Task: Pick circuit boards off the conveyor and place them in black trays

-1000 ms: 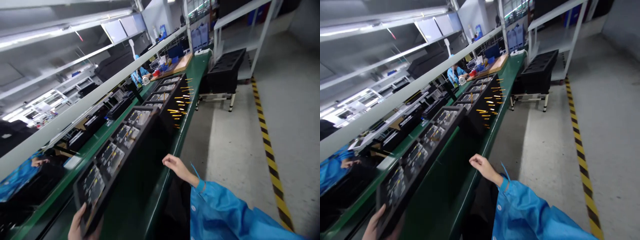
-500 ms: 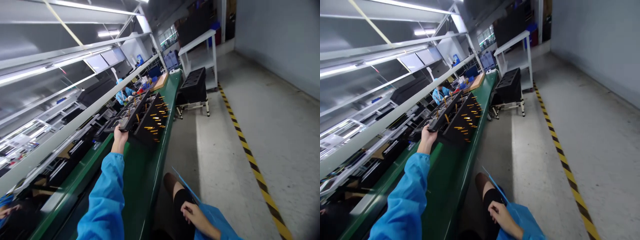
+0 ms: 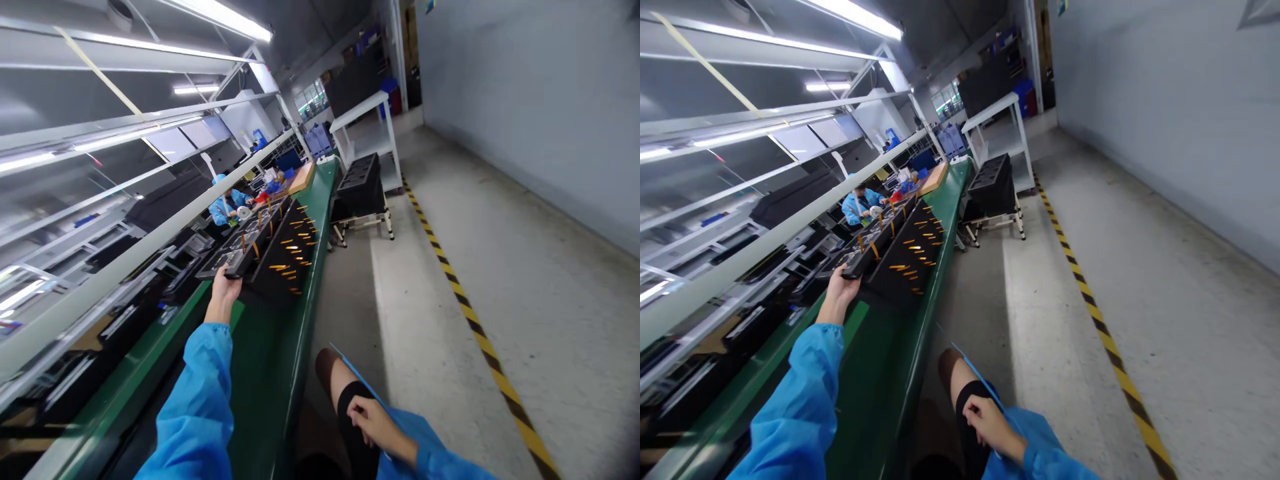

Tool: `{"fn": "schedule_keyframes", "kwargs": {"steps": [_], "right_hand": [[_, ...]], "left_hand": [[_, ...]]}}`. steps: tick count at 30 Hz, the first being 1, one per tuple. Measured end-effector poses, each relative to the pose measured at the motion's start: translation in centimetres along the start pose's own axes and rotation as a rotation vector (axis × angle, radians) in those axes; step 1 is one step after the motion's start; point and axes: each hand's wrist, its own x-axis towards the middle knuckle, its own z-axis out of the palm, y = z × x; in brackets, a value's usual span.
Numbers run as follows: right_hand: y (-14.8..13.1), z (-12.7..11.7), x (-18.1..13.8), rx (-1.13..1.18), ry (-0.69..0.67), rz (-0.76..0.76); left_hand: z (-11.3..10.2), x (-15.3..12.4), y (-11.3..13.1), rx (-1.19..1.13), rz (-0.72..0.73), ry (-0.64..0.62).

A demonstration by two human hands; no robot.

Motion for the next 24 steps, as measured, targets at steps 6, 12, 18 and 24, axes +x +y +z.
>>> {"fn": "schedule_keyframes", "kwargs": {"steps": [6,12,18,24], "right_hand": [[0.9,0.5,0.3,-0.02,-0.012,-0.003],[3.1,0.2,1.6,-0.113,0.022,0.015],[2.9,0.1,1.7,-0.164,0.035,0.021],[0.3,1.0,0.1,-0.162,-0.005,0.073]], "left_hand": [[0.2,0.0,0.2,-0.031,-0.021,0.037],[-1.9,0.2,1.4,0.118,-0.152,-0.032],[-4.5,-0.1,2.1,0.27,-0.179,-0.059],[-4.5,0.8,1.4,0.04,-0.166,0.045]]}}
